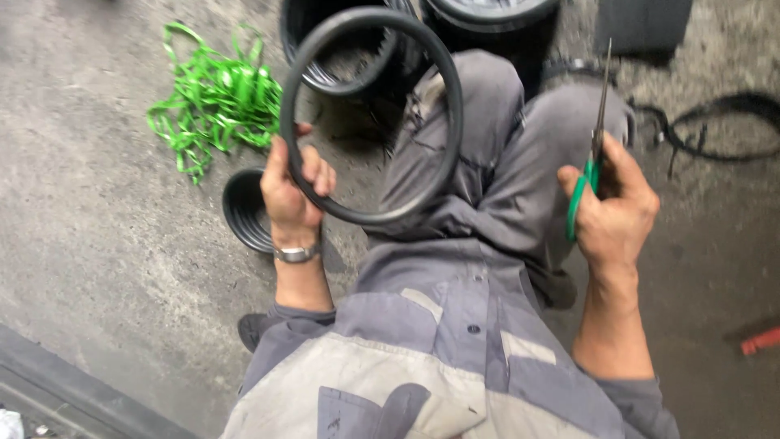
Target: The person sits on the workshop floor and uses green-handled scissors to trim the edge of a black rubber ring, rotating the ring and cutting off strips of material. Cut pieces fall onto the floor among other rubber rings and green plastic scraps, and the person continues trimming around the ring.
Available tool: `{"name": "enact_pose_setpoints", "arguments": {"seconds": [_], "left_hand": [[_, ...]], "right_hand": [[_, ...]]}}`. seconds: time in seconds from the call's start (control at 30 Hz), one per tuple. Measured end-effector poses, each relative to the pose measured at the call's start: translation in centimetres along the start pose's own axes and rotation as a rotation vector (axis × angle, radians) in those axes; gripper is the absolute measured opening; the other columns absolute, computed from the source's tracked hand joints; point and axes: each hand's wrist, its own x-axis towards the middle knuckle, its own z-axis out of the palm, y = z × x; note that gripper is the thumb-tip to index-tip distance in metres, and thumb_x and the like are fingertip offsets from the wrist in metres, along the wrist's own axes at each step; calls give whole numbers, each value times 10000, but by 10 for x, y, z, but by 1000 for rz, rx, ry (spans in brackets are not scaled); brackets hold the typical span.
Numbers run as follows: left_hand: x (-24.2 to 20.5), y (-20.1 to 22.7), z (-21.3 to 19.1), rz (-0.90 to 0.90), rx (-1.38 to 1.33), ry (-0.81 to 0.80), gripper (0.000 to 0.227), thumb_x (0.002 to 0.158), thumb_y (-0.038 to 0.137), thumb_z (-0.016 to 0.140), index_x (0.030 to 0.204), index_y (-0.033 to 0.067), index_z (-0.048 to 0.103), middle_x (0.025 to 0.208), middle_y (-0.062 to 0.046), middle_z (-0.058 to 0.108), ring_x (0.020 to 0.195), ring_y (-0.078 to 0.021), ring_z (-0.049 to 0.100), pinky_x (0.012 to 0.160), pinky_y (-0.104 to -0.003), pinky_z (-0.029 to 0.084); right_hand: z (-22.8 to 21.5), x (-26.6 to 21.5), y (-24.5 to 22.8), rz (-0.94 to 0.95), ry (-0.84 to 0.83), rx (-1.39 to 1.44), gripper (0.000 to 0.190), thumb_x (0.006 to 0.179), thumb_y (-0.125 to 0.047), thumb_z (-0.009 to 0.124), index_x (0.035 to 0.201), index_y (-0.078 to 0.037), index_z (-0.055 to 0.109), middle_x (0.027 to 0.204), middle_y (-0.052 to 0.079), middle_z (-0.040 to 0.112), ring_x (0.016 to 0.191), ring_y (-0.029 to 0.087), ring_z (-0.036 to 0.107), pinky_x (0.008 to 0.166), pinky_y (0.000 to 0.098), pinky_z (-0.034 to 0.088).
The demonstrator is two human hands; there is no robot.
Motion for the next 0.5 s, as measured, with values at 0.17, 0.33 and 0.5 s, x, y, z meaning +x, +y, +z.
{"name": "enact_pose_setpoints", "arguments": {"seconds": [0.17, 0.33, 0.5], "left_hand": [[16, 2, -27, -154, -265, 119, 477, 1168, 450, 405, 1255, 8, 560, 715, 2, 450, 569, -129, 429, 599, -312, 390], [21, 2, -37, -313, -439, 200, 459, 1141, 435, 429, 1193, -4, 550, 715, 23, 457, 581, -108, 449, 603, -291, 403], [15, -7, -46, -407, -549, 248, 428, 1124, 396, 498, 1156, -27, 553, 726, 47, 475, 580, -66, 491, 576, -237, 413]], "right_hand": [[-1, -2, 8, 65, 23, 124, 508, 1029, 8, 833, 1494, 26, 628, 1077, 12, 693, 883, 56, 622, 809, 213, 519], [2, -2, 3, 143, 10, 208, 484, 1061, -25, 812, 1498, 17, 609, 925, 18, 672, 669, 51, 586, 598, 226, 470], [14, -1, -3, 133, -22, 263, 469, 1108, -65, 801, 1511, 17, 575, 893, 50, 681, 647, 69, 602, 547, 222, 469]]}}
